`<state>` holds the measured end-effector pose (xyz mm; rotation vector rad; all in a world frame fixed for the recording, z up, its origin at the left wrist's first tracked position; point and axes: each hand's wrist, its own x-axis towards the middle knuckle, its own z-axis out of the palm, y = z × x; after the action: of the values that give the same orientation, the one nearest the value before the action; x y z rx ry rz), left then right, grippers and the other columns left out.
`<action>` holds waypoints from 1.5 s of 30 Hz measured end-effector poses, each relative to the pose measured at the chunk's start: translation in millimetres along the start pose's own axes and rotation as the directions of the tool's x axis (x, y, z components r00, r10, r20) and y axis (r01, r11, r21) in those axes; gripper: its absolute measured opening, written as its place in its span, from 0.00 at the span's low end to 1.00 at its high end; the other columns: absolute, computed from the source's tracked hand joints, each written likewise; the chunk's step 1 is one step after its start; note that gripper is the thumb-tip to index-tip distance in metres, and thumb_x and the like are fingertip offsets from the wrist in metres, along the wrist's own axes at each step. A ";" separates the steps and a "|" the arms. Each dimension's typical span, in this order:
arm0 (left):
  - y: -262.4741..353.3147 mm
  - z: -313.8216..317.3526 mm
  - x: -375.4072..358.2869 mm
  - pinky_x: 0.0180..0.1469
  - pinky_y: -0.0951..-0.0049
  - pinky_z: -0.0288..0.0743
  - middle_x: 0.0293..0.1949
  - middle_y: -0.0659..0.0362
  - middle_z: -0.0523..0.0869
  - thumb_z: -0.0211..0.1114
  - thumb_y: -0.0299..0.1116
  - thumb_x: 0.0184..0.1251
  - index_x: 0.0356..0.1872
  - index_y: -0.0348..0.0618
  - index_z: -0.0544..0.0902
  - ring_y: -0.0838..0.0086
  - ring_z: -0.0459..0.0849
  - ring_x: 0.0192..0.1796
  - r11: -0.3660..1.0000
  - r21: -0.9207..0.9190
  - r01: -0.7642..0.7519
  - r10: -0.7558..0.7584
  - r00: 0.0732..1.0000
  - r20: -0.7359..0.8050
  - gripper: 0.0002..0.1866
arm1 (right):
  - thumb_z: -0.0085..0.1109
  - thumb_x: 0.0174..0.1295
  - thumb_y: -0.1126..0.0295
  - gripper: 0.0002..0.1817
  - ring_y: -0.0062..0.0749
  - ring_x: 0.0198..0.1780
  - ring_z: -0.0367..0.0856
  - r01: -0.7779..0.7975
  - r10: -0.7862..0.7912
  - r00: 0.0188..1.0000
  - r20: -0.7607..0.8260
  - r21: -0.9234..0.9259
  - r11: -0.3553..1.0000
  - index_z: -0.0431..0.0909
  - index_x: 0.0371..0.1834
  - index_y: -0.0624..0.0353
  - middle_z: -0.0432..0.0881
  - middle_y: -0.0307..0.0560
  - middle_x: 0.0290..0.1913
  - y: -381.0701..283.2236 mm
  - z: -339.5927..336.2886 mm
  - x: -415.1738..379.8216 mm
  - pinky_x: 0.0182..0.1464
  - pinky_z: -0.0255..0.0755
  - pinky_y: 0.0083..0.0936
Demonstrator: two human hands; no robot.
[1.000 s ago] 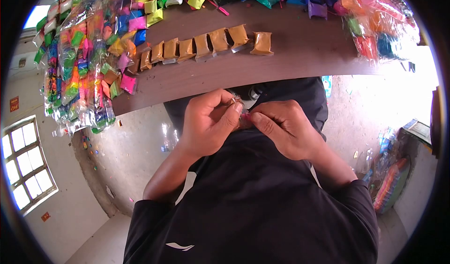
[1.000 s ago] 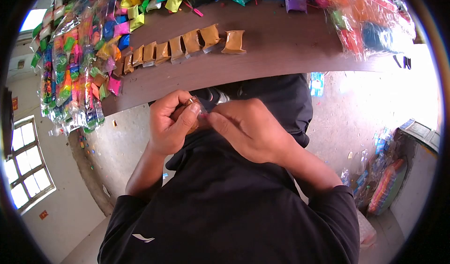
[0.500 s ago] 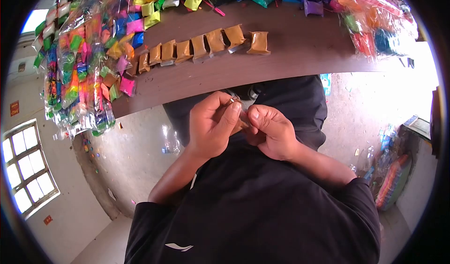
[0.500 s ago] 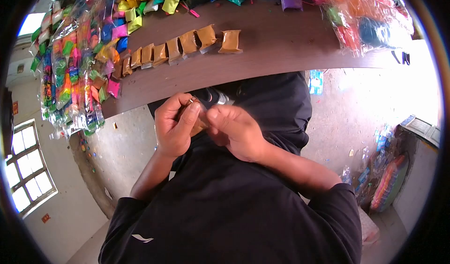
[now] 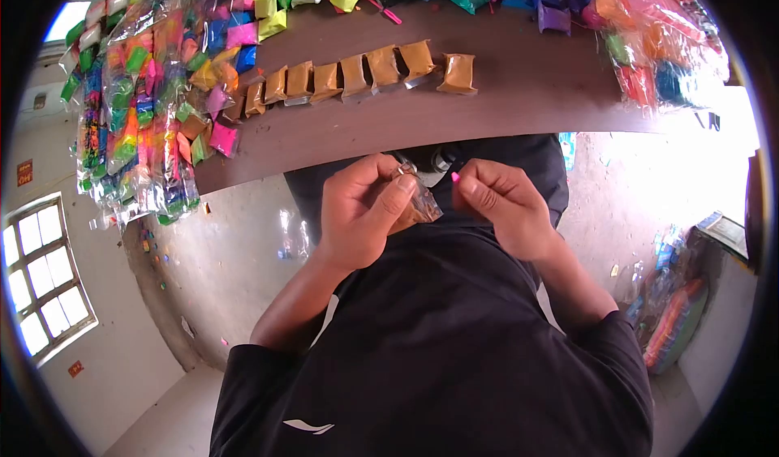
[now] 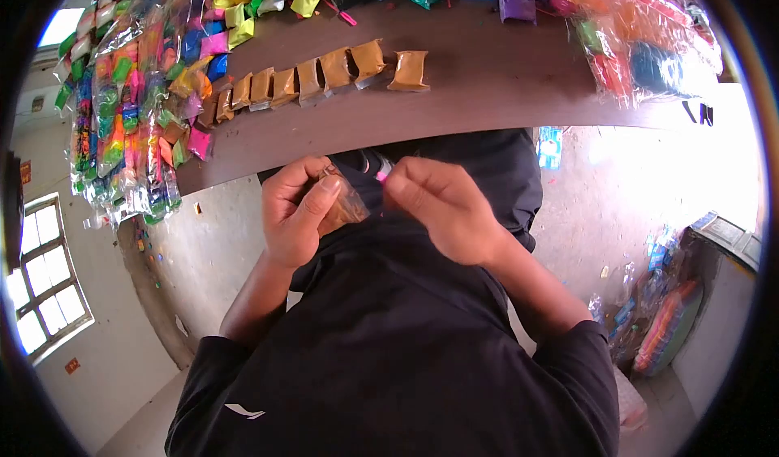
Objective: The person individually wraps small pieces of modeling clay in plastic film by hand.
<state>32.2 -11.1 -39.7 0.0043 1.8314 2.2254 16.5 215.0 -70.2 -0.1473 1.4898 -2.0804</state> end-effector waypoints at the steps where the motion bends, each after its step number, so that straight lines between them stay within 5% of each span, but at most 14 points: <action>1: 0.9 -0.6 1.0 0.29 0.83 0.60 0.28 0.68 0.78 0.62 0.26 0.82 0.41 0.33 0.80 0.91 0.69 0.29 1.000 -0.002 0.001 -0.001 0.999 0.051 0.07 | 0.55 0.82 0.65 0.14 0.14 0.29 0.65 -0.002 0.002 1.000 -0.004 0.001 1.000 0.79 0.38 0.62 0.71 0.35 0.26 -1.2 1.0 -1.8 0.32 0.60 0.20; 3: -2.3 -0.1 2.7 0.29 0.83 0.60 0.28 0.68 0.77 0.62 0.26 0.82 0.42 0.33 0.79 0.91 0.69 0.29 0.999 0.021 -0.024 0.023 0.997 0.070 0.06 | 0.55 0.81 0.67 0.14 0.15 0.31 0.67 0.116 -0.105 0.993 0.055 -0.272 0.955 0.78 0.37 0.65 0.72 0.36 0.26 -10.4 2.8 -5.5 0.33 0.64 0.23; 7: 1.6 2.1 2.9 0.30 0.83 0.61 0.29 0.68 0.77 0.62 0.25 0.81 0.42 0.32 0.79 0.91 0.69 0.29 0.997 0.074 -0.029 0.022 0.996 0.092 0.05 | 0.57 0.77 0.72 0.10 0.33 0.26 0.73 0.193 -0.169 0.981 0.093 -0.446 0.874 0.79 0.38 0.68 0.76 0.52 0.25 -23.0 7.1 -3.8 0.33 0.70 0.33; 16: 4.9 2.4 3.9 0.31 0.83 0.64 0.31 0.66 0.79 0.61 0.24 0.82 0.42 0.31 0.79 0.90 0.71 0.31 0.996 0.078 -0.051 0.042 0.992 0.115 0.06 | 0.59 0.75 0.72 0.10 0.52 0.28 0.79 0.157 -0.122 0.987 0.107 -0.451 0.879 0.81 0.38 0.68 0.80 0.60 0.27 -27.7 8.7 -1.4 0.35 0.73 0.38; 28: 9.5 -0.3 6.2 0.31 0.84 0.69 0.31 0.65 0.81 0.62 0.23 0.80 0.39 0.30 0.79 0.89 0.75 0.31 0.984 0.173 -0.050 0.026 0.991 0.133 0.06 | 0.59 0.73 0.71 0.09 0.62 0.37 0.84 0.252 -0.167 0.965 0.204 -0.527 0.812 0.83 0.39 0.67 0.83 0.63 0.33 -27.6 4.3 -0.4 0.39 0.75 0.45; 38: 8.4 -6.7 11.4 0.31 0.82 0.71 0.27 0.64 0.82 0.63 0.24 0.79 0.38 0.31 0.79 0.89 0.76 0.30 0.974 0.227 -0.011 -0.030 0.984 0.177 0.07 | 0.58 0.76 0.70 0.11 0.61 0.37 0.82 0.333 -0.157 0.936 0.316 -0.643 0.689 0.81 0.38 0.68 0.83 0.60 0.33 -33.2 8.2 0.7 0.40 0.74 0.46; 44: 18.1 -8.2 16.9 0.30 0.82 0.69 0.27 0.65 0.82 0.64 0.26 0.80 0.38 0.31 0.80 0.89 0.75 0.29 0.974 0.178 0.137 -0.177 0.958 0.227 0.08 | 0.62 0.73 0.64 0.12 0.62 0.38 0.84 0.302 -0.088 0.940 0.329 -0.688 0.660 0.83 0.36 0.62 0.85 0.60 0.33 -34.2 11.0 -0.6 0.41 0.76 0.51; 45: 19.5 -6.0 18.1 0.28 0.83 0.63 0.25 0.67 0.78 0.64 0.27 0.80 0.38 0.33 0.80 0.91 0.71 0.27 0.973 0.148 0.175 -0.206 0.950 0.234 0.08 | 0.63 0.73 0.64 0.12 0.62 0.38 0.84 0.318 -0.087 0.933 0.350 -0.683 0.658 0.83 0.36 0.61 0.85 0.59 0.33 -34.7 11.6 -0.8 0.40 0.76 0.51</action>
<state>9.9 -16.6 -25.0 0.1190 1.7507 1.8823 8.6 213.2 -34.5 -0.9322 2.1015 -1.3825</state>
